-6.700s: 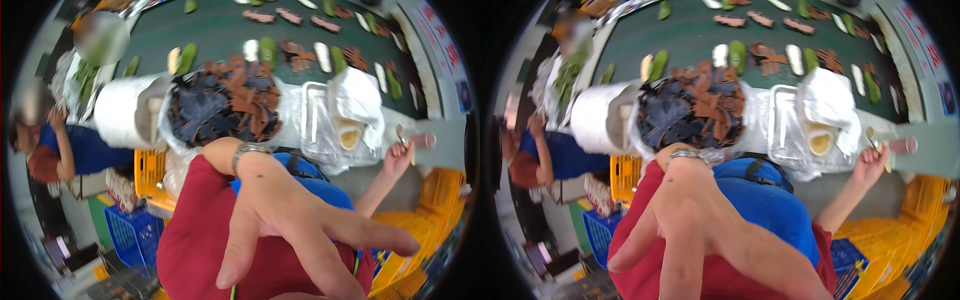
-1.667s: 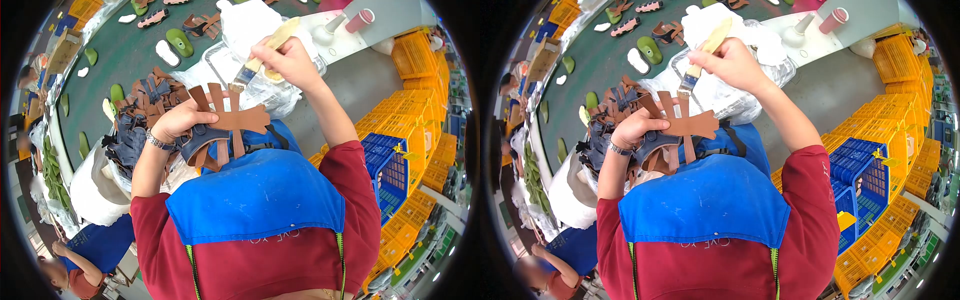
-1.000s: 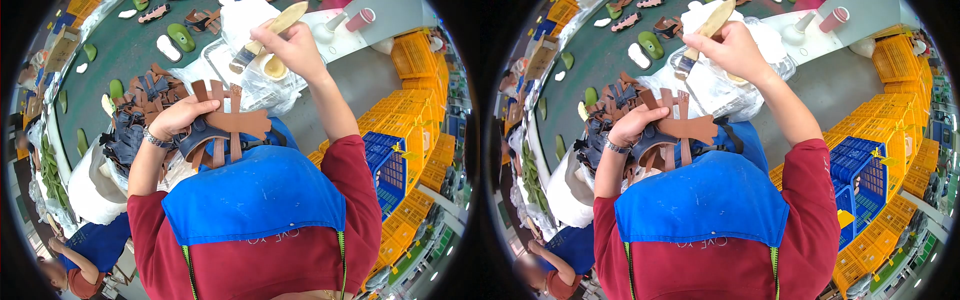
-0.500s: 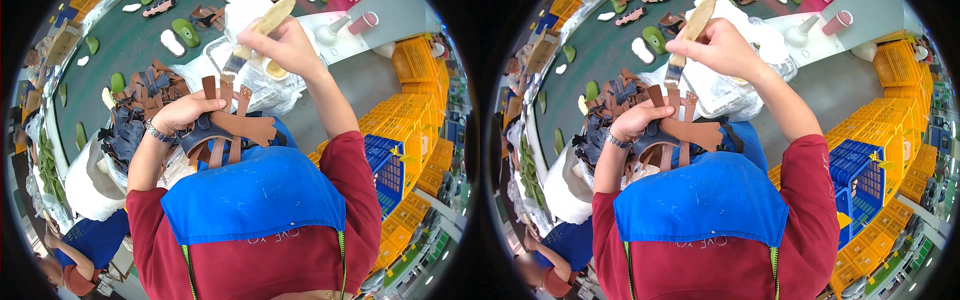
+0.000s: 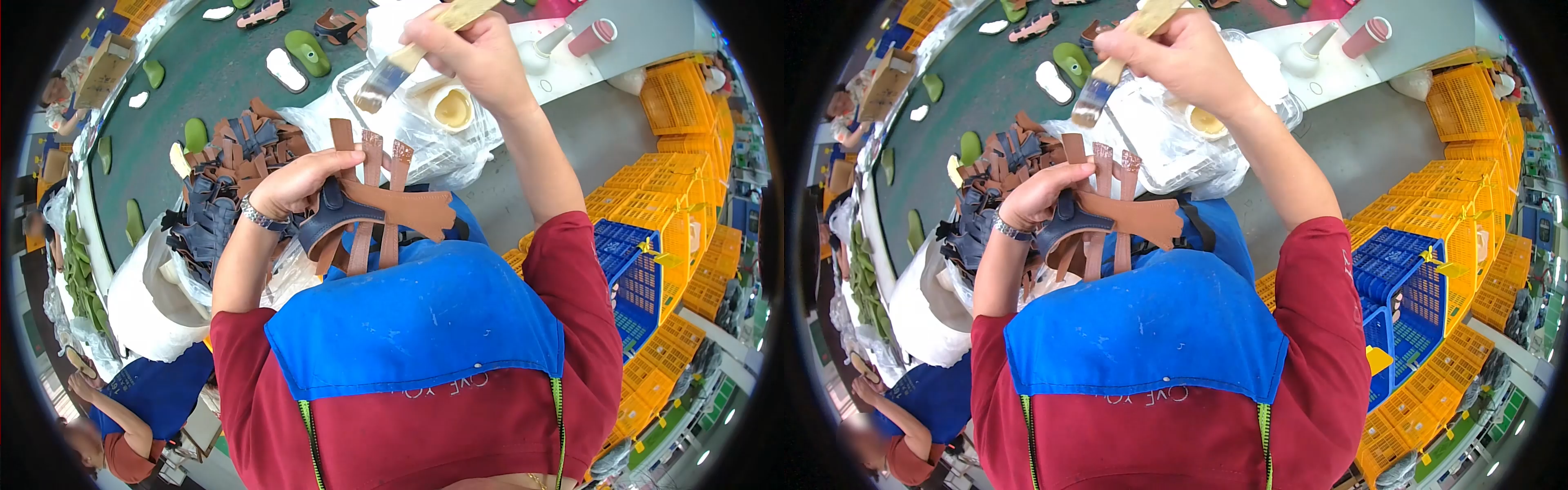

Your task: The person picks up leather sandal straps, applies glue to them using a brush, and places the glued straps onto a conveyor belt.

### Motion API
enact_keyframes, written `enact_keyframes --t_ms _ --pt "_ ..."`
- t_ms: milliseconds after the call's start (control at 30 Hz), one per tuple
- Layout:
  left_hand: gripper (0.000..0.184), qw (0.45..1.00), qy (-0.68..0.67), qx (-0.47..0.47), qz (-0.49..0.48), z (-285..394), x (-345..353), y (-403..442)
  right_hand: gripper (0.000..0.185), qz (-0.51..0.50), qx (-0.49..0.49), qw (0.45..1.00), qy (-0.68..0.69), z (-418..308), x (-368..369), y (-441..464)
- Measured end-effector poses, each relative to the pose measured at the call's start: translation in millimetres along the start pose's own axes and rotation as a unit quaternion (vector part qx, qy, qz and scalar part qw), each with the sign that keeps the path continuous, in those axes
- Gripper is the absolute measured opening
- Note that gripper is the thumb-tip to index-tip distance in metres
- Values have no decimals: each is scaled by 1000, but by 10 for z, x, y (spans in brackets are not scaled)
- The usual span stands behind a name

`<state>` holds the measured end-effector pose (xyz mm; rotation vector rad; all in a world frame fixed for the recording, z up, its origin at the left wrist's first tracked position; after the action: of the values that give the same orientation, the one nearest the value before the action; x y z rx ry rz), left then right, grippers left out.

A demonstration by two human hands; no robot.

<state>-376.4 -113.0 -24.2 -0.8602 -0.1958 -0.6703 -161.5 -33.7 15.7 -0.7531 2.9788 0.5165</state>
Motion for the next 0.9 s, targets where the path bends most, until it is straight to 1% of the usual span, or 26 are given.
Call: enact_keyframes --t_ms 33,67,133,167,200,300,333,433,467,533,567,600,633,700,733,833,867,900 --pt "32 1000 1 -6 -20 21 32 -2 17 -20 0 1000 16 -108 111 -11" --pt "32 999 8 29 -27 21 79 20 17 -39 0 999 32 -162 199 -3" --pt "34 994 22 98 -42 8 180 60 19 -85 -8 991 -100 -41 292 35" --pt "34 994 32 91 -57 9 186 61 20 -108 -11 980 -165 42 328 50" --pt "35 993 42 84 -71 22 186 60 22 -114 8 979 -168 114 348 73" --pt "37 990 66 81 -100 33 156 60 27 -34 -66 992 -97 198 335 121" --pt "37 988 73 82 -107 30 141 56 26 -20 -31 995 -93 103 297 109" --pt "37 990 61 86 -97 -9 111 70 24 4 -75 997 2 -29 209 104" --pt "37 991 57 80 -96 -20 104 77 24 -20 -51 998 23 -31 195 100" --pt "37 992 50 68 -94 -31 94 85 26 -81 -2 997 -21 13 243 100" --pt "37 990 61 79 -100 -24 104 86 27 -110 22 993 -43 53 278 93" --pt "37 988 72 89 -105 -16 120 86 23 -125 34 986 -107 128 318 90" --pt "37 985 83 100 -111 -9 134 86 23 -107 32 986 -121 169 327 92" --pt "36 987 82 85 -111 -7 119 74 24 -73 27 986 -149 218 324 119" --pt "36 988 81 78 -110 -6 105 62 22 -44 -4 989 -139 217 286 134" --pt "38 990 38 99 -89 -80 24 65 24 60 -34 996 -53 117 150 98" --pt "39 994 -9 82 -75 -115 -42 62 21 77 -71 994 -14 188 71 105" --pt "39 994 -55 66 -61 -147 -132 56 22 124 -9 992 26 185 22 35"
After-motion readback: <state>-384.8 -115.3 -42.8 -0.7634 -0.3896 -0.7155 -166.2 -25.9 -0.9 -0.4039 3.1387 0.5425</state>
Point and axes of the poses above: each hand's wrist, its own y-axis towards the middle knuckle, its own x-axis out of the palm, z = x × y, the point moved 1 cm from there along y, towards the middle knuckle, and after that the axes turned 5 degrees about -z, right-handed, at the moved point
